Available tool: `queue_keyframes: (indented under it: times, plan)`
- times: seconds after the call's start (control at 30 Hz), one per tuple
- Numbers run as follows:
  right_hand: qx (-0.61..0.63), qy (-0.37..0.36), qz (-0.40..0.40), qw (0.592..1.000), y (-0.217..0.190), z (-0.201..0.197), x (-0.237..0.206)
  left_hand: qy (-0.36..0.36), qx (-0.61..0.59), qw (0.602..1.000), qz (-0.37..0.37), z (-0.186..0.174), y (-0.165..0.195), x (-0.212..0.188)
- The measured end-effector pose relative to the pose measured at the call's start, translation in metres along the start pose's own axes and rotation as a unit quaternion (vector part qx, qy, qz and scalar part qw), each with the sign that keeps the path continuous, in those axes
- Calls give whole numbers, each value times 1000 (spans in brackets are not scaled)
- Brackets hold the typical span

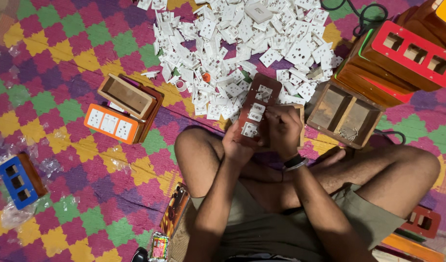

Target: The person sits on a mat and assembles white electrical outlet modules into red and yellow plastic frames. They insert the modules, secure them with screws from a wooden box, and place the completed units into a wooden container.

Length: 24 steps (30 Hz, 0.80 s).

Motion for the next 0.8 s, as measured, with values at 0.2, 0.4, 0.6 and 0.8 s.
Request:
queue_keyframes:
  times: [0.2,0.4,0.6,0.8]
  plan:
    - [18,-13,10,1000,14,-2,3,-15,16,1000,10,2,-1,1]
    - [31,-59,42,997,36,0,12,-18,8,1000,7,2,-1,0]
    - [59,-60,16,996,38,1,8,-7,1,1000,-2,3,-2,0]
    - [63,-65,22,996,51,4,6,-75,14,997,21,13,2,-2]
Point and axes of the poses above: each hand's wrist, its own x-axis towards the middle knuckle, its own z-axis out of the palm, y = z × x, the point moved 6 cm from there along x, towards the middle knuckle, and after that the axes turned 6 degrees about z, right-handed, at the moved point
